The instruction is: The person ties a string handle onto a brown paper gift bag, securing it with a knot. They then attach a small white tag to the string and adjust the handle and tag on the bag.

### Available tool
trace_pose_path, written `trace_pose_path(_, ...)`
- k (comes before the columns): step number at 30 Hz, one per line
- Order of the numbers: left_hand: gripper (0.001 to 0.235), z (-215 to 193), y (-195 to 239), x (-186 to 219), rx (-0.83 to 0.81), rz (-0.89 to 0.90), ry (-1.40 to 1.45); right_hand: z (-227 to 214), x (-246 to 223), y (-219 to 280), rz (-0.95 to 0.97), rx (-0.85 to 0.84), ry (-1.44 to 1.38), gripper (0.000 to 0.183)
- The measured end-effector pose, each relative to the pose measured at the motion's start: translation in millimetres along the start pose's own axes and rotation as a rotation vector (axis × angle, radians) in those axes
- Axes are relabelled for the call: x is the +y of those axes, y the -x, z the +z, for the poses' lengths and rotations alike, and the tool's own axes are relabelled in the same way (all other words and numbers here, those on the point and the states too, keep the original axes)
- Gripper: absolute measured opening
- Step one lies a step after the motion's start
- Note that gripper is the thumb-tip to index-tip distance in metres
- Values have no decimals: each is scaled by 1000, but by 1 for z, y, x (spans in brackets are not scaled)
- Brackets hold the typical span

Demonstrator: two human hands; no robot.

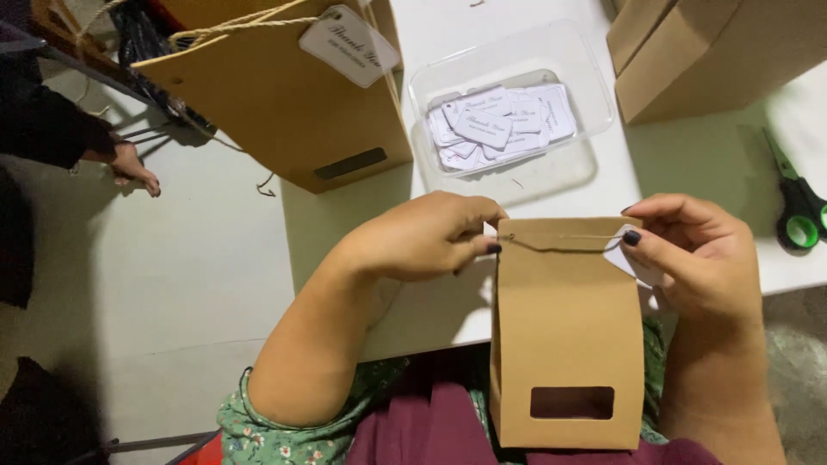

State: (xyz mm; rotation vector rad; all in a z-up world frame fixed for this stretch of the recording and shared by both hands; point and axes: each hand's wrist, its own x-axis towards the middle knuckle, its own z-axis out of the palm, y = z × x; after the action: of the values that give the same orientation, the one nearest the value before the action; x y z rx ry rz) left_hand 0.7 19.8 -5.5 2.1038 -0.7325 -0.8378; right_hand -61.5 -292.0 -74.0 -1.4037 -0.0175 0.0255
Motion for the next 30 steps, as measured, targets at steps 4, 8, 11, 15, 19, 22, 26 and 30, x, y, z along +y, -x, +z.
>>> trace_pose_path(4,28,-10,11,-2,50,8,-56,-6,4,0,67,78,145,26)
trace_pose_path(8,27,-14,16,12,105,-48,-17,-6,5,-3,87,59,114,28)
trace_pose_path(11,28,-15,16,16,125,-91,23,-3,2,-2,89,69,133,26)
trace_pose_path(15,26,-19,16,14,99,-56,16,-11,3,-1,28,45,94,31)
trace_pose_path(19,27,-19,22,19,123,-49,134,3,-18,7,-49,115,208,25)
trace_pose_path(22,26,-19,29,27,231,-31,174,17,-38,13,-15,130,274,23)
trace_pose_path(26,20,-14,32,28,360,153,203,15,-38,14,-98,18,222,22)
trace_pose_path(30,24,-8,21,25,419,85,328,0,-28,18,-253,-7,223,18)
